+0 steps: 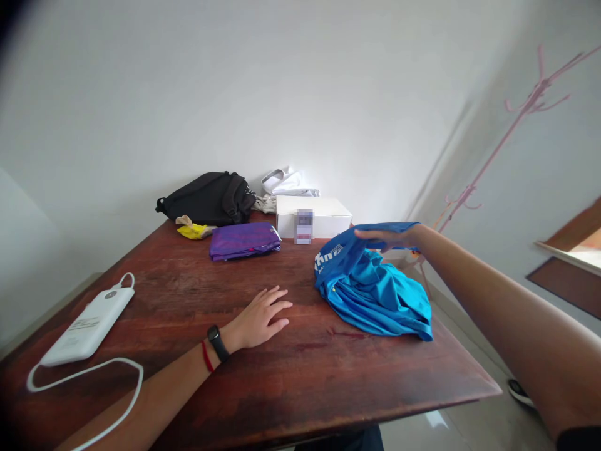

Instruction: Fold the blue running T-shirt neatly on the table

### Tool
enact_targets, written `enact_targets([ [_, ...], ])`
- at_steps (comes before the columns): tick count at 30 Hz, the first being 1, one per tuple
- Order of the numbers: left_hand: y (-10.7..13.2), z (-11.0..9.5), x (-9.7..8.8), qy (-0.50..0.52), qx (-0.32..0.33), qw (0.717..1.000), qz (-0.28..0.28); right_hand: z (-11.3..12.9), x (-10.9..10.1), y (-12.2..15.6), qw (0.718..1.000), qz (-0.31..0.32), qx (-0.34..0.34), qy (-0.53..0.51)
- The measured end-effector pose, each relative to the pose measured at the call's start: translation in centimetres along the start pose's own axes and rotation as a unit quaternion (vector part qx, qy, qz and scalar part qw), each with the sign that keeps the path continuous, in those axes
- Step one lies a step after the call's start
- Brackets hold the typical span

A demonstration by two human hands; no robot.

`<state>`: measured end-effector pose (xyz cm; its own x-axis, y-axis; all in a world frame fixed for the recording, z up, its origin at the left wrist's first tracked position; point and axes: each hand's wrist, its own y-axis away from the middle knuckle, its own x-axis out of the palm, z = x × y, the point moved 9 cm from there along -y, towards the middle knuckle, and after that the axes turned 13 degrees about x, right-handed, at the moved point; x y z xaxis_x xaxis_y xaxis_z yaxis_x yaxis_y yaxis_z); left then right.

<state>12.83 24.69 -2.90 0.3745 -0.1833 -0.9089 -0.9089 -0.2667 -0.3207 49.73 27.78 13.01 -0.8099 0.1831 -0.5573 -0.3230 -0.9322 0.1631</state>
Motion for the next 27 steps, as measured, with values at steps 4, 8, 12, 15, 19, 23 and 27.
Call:
enact_targets([
  [4,0.0,0.2,0.1,0.005,0.003,1.0,-0.006,0.0,0.4,-0.4,0.997,-0.036,0.059,-0.037],
  [8,0.1,0.3,0.1,0.012,0.004,1.0,-0.019,4.1,-1.1,0.2,0.983,-0.109,0.015,-0.15],
  [12,0.1,0.4,-0.1,0.018,-0.001,1.0,-0.026,10.9,-3.6,2.4,0.952,-0.13,-0.059,-0.272],
  [15,0.1,0.3,-0.3,0.026,-0.003,0.999,-0.028,17.1,-4.5,5.4,0.927,-0.094,-0.156,-0.328],
  [19,0.1,0.3,-1.0,0.056,-0.004,0.996,-0.065,23.3,-4.0,10.3,0.917,-0.053,-0.239,-0.315],
  [23,0.4,1.4,-1.8,0.139,-0.034,0.98,-0.136,26.5,-4.4,15.8,0.92,-0.131,-0.288,-0.23],
  [27,0.3,3.1,-2.8,0.294,-0.07,0.93,-0.207,26.8,-4.0,19.6,0.918,-0.201,-0.29,-0.181],
])
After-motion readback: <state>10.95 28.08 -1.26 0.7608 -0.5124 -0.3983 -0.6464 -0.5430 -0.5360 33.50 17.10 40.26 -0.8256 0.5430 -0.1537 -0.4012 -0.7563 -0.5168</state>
